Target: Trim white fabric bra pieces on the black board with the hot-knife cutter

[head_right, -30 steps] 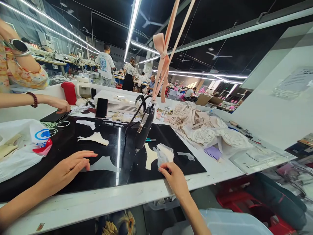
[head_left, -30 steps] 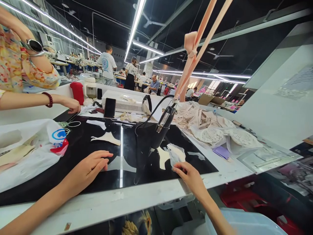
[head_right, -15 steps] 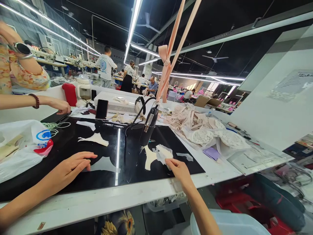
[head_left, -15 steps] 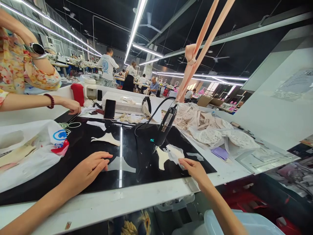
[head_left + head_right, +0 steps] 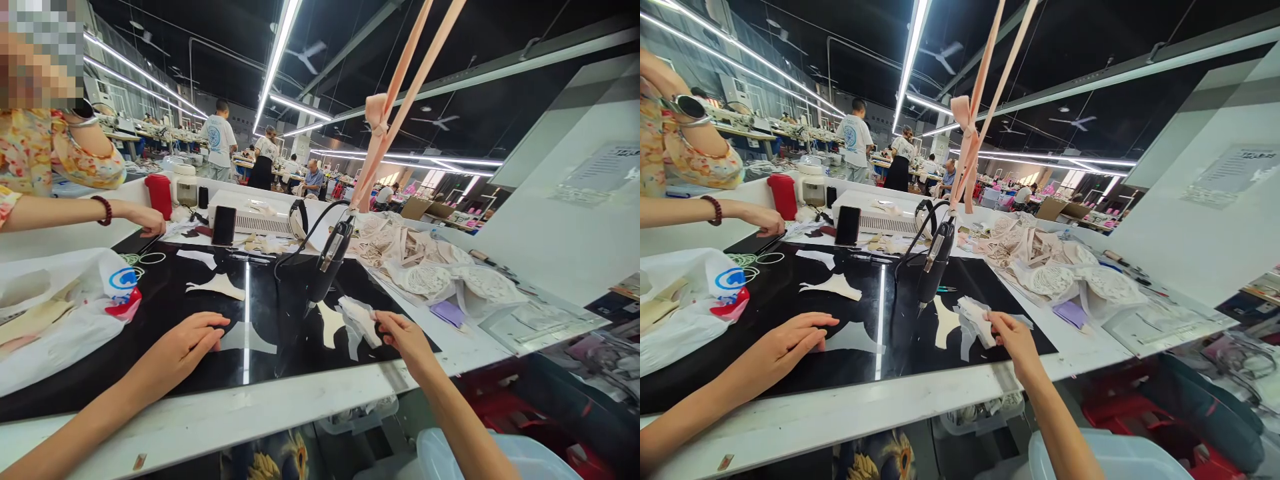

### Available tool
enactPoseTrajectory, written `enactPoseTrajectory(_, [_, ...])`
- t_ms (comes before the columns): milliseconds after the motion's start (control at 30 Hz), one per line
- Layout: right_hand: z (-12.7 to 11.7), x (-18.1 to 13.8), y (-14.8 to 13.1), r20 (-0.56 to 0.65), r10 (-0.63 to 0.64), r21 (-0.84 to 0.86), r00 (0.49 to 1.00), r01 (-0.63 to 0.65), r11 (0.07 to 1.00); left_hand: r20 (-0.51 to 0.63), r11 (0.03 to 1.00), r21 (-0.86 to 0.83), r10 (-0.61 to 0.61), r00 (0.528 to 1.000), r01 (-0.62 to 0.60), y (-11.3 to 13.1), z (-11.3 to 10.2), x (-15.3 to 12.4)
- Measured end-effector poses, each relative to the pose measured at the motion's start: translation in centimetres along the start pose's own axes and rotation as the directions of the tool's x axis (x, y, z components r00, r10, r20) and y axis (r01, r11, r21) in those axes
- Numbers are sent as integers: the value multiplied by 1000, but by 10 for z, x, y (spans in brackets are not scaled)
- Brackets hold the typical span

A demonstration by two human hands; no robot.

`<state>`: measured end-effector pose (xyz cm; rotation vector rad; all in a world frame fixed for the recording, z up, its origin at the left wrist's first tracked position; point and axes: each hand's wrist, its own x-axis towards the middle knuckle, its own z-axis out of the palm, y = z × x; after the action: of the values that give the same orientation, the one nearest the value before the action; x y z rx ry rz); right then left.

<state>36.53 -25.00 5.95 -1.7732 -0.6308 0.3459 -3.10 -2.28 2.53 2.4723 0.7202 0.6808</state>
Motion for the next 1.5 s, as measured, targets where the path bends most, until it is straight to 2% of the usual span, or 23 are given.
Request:
enactPoseTrajectory(233, [-1, 24, -32, -97, -76, 244, 992, 98, 965, 1, 999, 23, 29, 1000, -29, -4, 2, 0])
enactPoseTrajectory(467, [0, 11, -61, -23, -169, 368, 985, 166, 915, -50, 996, 15, 94, 994, -94, 1, 1, 1])
enactPoseTrajectory(633, [19, -34, -81, 162, -218, 396, 963, 139, 908, -126, 994, -70, 70, 990, -79, 8, 1, 3])
enactPoseTrajectory(767, [49, -85, -99, 375, -207, 292, 903, 97, 951, -161, 981, -188, 23, 987, -54, 34, -9, 2])
enactPoseTrajectory(833, [66, -107, -106, 468, -162, 251, 869, 45, 967, -133, 956, -292, 1, 991, -41, 57, -15, -1])
enactPoseTrajectory(900, [83, -121, -110, 565, -143, 233, 813, 10, 973, -52, 906, -423, -47, 998, 21, 80, -19, -4])
enactPoseTrajectory(1000, [103, -129, -109, 659, -138, 245, 739, -38, 969, 55, 757, -651, -32, 998, 61, 105, -16, -7])
enactPoseTrajectory(1133, [117, -126, -99, 682, -97, 285, 725, -141, 948, 183, 522, -834, -41, 982, 178, 115, -6, -7])
enactPoseTrajectory(1200, [120, -125, -92, 706, -82, 297, 703, -189, 936, 253, 456, -849, -89, 963, 265, 115, -3, -9])
enactPoseTrajectory(1333, [124, -131, -85, 712, -15, 319, 702, -304, 898, 313, 432, -833, -146, 939, 345, 114, -3, -13])
enactPoseTrajectory(1500, [128, -137, -82, 730, 83, 333, 679, -458, 824, 330, 442, -830, -105, 938, 341, 114, -7, -15])
